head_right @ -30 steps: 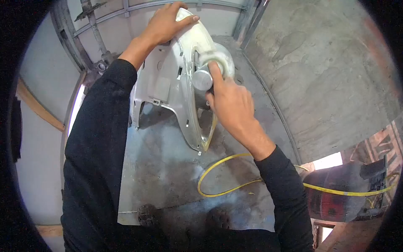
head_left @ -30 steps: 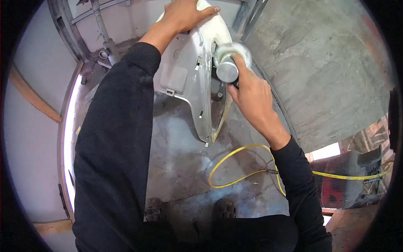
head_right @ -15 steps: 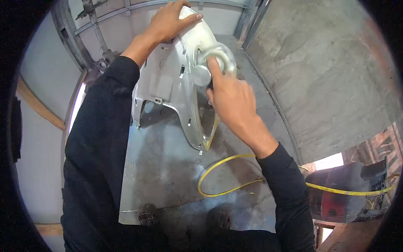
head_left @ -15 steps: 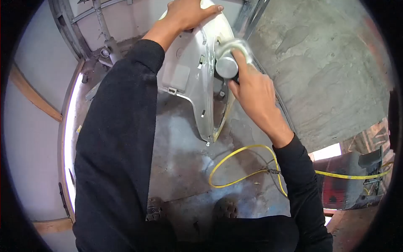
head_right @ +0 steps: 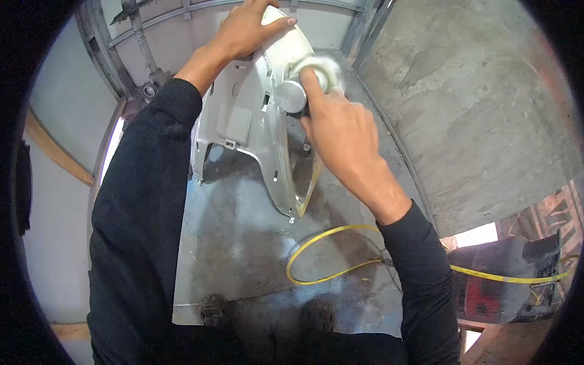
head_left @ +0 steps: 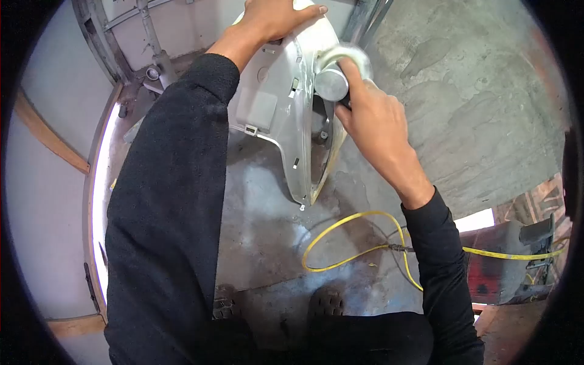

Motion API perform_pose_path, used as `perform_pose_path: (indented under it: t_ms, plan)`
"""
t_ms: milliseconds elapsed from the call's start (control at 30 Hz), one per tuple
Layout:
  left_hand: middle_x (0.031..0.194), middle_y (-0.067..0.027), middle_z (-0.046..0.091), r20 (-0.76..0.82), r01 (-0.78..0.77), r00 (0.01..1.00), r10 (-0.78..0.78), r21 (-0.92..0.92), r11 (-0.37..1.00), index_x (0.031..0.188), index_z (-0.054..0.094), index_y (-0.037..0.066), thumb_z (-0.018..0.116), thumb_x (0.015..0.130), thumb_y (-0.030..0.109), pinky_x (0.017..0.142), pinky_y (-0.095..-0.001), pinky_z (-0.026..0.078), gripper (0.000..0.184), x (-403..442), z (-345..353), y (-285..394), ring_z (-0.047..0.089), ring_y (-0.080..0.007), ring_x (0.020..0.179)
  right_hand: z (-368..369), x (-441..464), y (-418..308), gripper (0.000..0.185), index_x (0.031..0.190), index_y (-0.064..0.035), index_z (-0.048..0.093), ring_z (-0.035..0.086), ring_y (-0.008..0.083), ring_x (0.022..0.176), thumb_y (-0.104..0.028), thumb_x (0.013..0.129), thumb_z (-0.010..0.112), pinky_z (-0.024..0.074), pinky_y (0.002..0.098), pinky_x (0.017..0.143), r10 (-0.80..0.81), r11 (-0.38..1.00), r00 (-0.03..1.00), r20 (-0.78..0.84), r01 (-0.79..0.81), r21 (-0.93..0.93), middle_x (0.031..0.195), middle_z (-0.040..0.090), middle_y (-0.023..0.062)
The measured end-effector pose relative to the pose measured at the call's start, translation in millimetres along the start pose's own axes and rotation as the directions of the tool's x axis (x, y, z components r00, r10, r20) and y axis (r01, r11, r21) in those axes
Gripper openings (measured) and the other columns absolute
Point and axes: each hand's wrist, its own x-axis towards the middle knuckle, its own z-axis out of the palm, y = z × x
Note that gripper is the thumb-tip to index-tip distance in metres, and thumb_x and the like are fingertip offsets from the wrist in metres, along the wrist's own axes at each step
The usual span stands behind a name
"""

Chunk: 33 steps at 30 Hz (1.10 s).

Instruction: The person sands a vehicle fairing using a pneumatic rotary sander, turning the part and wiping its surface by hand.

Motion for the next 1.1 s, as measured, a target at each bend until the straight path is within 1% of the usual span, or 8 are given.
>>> perform_pose_path:
  t_ms: [100, 333, 433, 667, 767, 900, 1000, 1100]
  plan:
    - [0.128, -0.0256, 0.061, -0.015, -0.004, 1.000, 0.004, -0.001, 1.000, 0.135, 0.058, 0.004, 0.067, 0.089, 0.060, 0.104, -0.0529, 0.045, 0.073, 0.0, 1.9, -1.2, 0.056, -0.0457, 0.122, -3.1, -4.2, 5.5, 0.069, 0.142, -0.0158, 0.044, 0.070, 0.0418, 0.080, -0.014, 0.082, 0.076, 0.0537, 0.0511, 0.066, -0.005, 1.000, 0.998, 0.064, 0.004, 0.004, 0.093, 0.070, 0.0186]
    - [0.129, -0.0255, 0.061, -0.025, -0.020, 0.999, 0.020, -0.005, 1.000, 0.135, 0.059, 0.005, 0.068, 0.088, 0.059, 0.104, -0.0526, 0.046, 0.072, -0.5, 1.3, -2.6, 0.057, -0.0453, 0.121, -9.6, 4.2, 0.5, 0.069, 0.143, -0.0178, 0.044, 0.069, 0.0422, 0.079, -0.014, 0.082, 0.076, 0.0531, 0.0517, 0.066, -0.020, 1.000, 0.998, 0.060, 0.021, -0.020, 0.091, 0.069, 0.0184]
    - [0.129, -0.0257, 0.061, -0.025, -0.012, 1.000, 0.012, -0.001, 1.000, 0.135, 0.059, 0.005, 0.069, 0.088, 0.059, 0.104, -0.0520, 0.046, 0.072, 0.4, 1.4, -3.0, 0.058, -0.0450, 0.120, -7.0, -5.1, 0.1, 0.069, 0.143, -0.0175, 0.043, 0.069, 0.0424, 0.078, -0.015, 0.082, 0.076, 0.0529, 0.0511, 0.065, -0.001, 1.000, 0.993, 0.115, 0.002, -0.004, 0.091, 0.069, 0.0182]
    - [0.128, -0.0255, 0.061, 0.004, -0.006, 1.000, 0.006, -0.009, 1.000, 0.135, 0.058, 0.005, 0.070, 0.087, 0.058, 0.103, -0.0519, 0.047, 0.073, -0.6, -2.5, -0.7, 0.058, -0.0453, 0.120, -12.3, 4.8, 7.6, 0.069, 0.142, -0.0163, 0.045, 0.069, 0.0429, 0.080, -0.011, 0.081, 0.076, 0.0527, 0.0514, 0.066, -0.027, 1.000, 1.000, 0.004, 0.027, -0.006, 0.089, 0.070, 0.0188]
    - [0.129, -0.0255, 0.060, -0.028, -0.019, 0.999, 0.019, 0.010, 1.000, 0.137, 0.057, 0.006, 0.071, 0.086, 0.059, 0.103, -0.0523, 0.046, 0.075, -7.3, -5.4, 1.8, 0.057, -0.0452, 0.121, -6.7, -14.3, 16.8, 0.059, 0.134, -0.0142, 0.045, 0.068, 0.0456, 0.072, -0.015, 0.083, 0.075, 0.0533, 0.0543, 0.061, -0.077, 0.995, 0.997, -0.007, 0.077, 0.058, 0.083, 0.068, 0.0218]
    - [0.148, -0.0272, 0.045, -0.032, -0.030, 0.999, 0.031, 0.033, 0.999, 0.150, 0.044, 0.010, 0.077, 0.078, 0.061, 0.112, -0.0568, 0.038, 0.094, -19.1, -0.9, 2.8, 0.044, -0.0481, 0.136, 2.5, -40.0, 23.0, 0.065, 0.140, -0.0126, 0.043, 0.068, 0.0453, 0.075, -0.015, 0.084, 0.075, 0.0533, 0.0527, 0.063, 0.009, 0.992, 1.000, -0.003, -0.008, 0.126, 0.089, 0.068, 0.0228]
    - [0.159, -0.0305, 0.029, -0.073, -0.079, 0.993, 0.090, 0.145, 0.986, 0.158, 0.034, 0.012, 0.082, 0.069, 0.063, 0.117, -0.0631, 0.029, 0.114, -38.6, 3.5, 6.2, 0.030, -0.0528, 0.145, 3.7, -51.8, 30.7, 0.067, 0.143, -0.0103, 0.043, 0.069, 0.0433, 0.075, -0.015, 0.084, 0.076, 0.0524, 0.0513, 0.064, 0.023, 0.974, 0.998, -0.053, -0.010, 0.228, 0.091, 0.068, 0.0224]
    - [0.163, -0.0329, 0.018, 0.000, -0.016, 1.000, 0.016, 0.227, 0.974, 0.161, 0.027, 0.013, 0.085, 0.062, 0.065, 0.118, -0.0690, 0.023, 0.126, -51.6, 6.4, 19.1, 0.022, -0.0563, 0.148, 1.5, -54.6, 31.6, 0.066, 0.142, -0.0089, 0.045, 0.070, 0.0412, 0.077, -0.015, 0.084, 0.077, 0.0524, 0.0501, 0.065, 0.076, 0.970, 0.996, -0.045, -0.063, 0.236, 0.091, 0.069, 0.0218]
